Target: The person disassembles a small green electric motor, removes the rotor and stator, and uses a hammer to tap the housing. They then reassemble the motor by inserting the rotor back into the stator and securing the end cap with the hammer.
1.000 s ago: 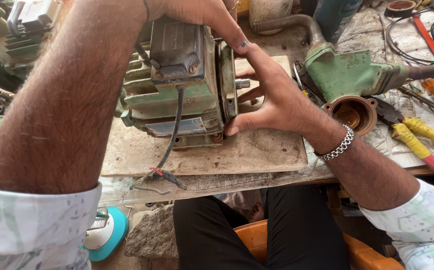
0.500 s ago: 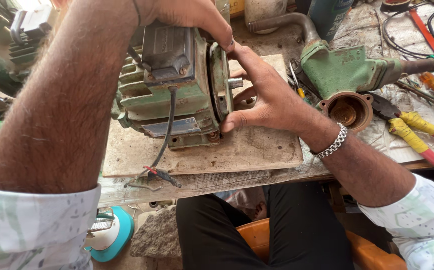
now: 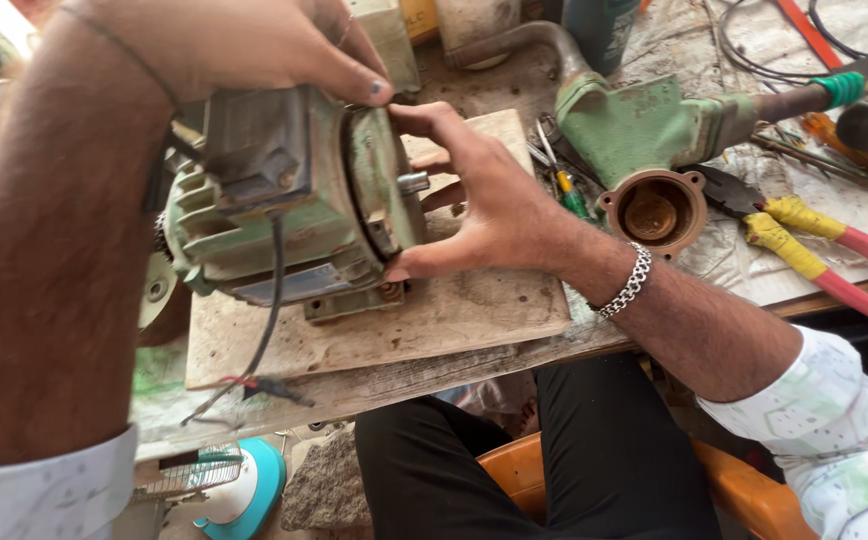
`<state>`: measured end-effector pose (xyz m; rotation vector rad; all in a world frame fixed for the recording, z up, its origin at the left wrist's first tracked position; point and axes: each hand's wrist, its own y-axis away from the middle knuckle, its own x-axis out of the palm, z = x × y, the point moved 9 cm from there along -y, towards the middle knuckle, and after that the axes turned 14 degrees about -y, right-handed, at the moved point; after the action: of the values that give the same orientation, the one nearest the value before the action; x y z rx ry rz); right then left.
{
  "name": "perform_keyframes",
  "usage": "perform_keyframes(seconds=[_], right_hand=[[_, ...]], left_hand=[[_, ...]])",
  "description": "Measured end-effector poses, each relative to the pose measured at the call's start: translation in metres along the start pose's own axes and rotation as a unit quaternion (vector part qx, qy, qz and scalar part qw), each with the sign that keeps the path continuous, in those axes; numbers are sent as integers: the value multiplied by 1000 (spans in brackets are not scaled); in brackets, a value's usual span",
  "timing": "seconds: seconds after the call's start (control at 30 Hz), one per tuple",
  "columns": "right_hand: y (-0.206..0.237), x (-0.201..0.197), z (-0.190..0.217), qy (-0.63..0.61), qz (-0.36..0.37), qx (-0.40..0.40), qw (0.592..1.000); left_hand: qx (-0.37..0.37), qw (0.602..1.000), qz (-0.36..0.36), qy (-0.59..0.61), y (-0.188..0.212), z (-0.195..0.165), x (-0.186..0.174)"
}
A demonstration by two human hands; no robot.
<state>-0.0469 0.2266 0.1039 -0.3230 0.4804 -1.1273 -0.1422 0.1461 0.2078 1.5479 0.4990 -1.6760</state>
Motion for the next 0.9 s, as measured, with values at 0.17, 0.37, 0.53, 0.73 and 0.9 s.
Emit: perform_keyframes(seconds=[0.17,0.37,0.53,0.73,0.9], right_hand=[[-2,2,4,26,8,-21,999],[-3,2,7,25,21,-31,999],[-4,1,4,10,6,-9,1000],[-1,2,11,27,0,-54,998],[-1,1,6,-27,-2,-35,999]], left_hand=[[-51,998,1,-34,4,11,4],[4,997,-3,-83,4,-3,-2],[-17,995,24,-97,5,3,3],[58,994,-32,-81,-14,14,10],[49,998,-31,-18,-26,23,14]])
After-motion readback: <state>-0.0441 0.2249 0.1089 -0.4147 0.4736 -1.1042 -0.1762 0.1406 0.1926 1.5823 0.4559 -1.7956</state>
